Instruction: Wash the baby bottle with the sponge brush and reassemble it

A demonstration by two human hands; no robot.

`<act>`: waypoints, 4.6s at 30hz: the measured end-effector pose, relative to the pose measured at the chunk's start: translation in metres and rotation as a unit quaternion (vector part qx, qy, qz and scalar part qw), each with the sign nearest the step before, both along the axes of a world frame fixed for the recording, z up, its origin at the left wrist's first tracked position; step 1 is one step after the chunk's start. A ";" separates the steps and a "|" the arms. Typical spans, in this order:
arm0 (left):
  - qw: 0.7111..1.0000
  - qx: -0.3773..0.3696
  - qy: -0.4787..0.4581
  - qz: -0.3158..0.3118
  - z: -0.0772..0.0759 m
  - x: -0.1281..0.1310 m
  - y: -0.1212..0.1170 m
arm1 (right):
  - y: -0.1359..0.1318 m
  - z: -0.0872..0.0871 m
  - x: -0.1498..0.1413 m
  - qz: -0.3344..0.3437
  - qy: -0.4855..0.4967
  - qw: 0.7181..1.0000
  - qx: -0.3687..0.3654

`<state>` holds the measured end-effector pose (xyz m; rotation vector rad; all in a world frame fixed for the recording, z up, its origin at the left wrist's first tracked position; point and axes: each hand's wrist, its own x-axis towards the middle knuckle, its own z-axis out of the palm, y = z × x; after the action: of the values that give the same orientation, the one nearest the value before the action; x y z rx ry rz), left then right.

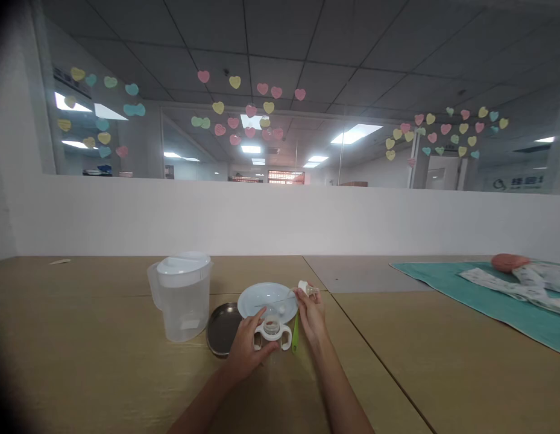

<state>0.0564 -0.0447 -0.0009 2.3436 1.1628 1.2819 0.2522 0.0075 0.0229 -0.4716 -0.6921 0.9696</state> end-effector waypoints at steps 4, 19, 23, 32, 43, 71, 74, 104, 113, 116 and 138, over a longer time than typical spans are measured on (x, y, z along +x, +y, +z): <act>1.000 -0.006 0.001 -0.006 -0.001 0.000 0.001 | 0.010 -0.011 -0.004 -0.061 -0.003 0.997 -0.046; 1.000 -0.008 0.003 -0.012 0.000 0.000 0.000 | 0.000 -0.016 -0.017 -0.328 -0.509 0.795 0.029; 1.000 -0.004 0.007 -0.010 0.000 0.000 0.000 | 0.002 -0.015 -0.015 -0.260 -0.553 0.792 0.017; 1.000 0.001 0.012 -0.017 0.002 -0.001 0.000 | 0.003 -0.012 -0.014 -0.184 -0.499 0.846 -0.043; 0.995 0.051 -0.031 -0.082 0.001 -0.004 -0.004 | 0.000 -0.005 -0.010 -0.213 -0.417 0.883 -0.012; 0.996 0.080 -0.001 -0.045 0.004 -0.005 -0.006 | -0.008 -0.007 -0.006 -0.340 -0.640 0.685 0.075; 0.995 0.089 -0.004 -0.033 0.003 -0.005 -0.005 | -0.006 -0.010 -0.007 -0.362 -0.640 0.674 0.071; 0.834 0.156 -0.172 0.500 0.011 -0.110 0.043 | 0.008 -0.028 -0.005 -0.229 -0.635 0.738 0.028; 0.849 0.217 -0.143 0.460 0.016 -0.105 0.037 | 0.008 -0.028 -0.005 -0.267 -0.636 0.723 0.029; 0.852 0.257 -0.091 0.447 0.022 -0.101 0.032 | 0.005 -0.025 -0.004 -0.264 -0.637 0.724 0.023; 0.891 0.369 0.027 0.263 0.014 -0.095 0.039 | 0.007 -0.026 -0.002 -0.283 -0.640 0.714 -0.016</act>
<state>-0.0389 -0.0059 0.0135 2.6471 1.6213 2.1769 0.2505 0.0150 -0.0027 -1.3382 -1.6367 -0.0955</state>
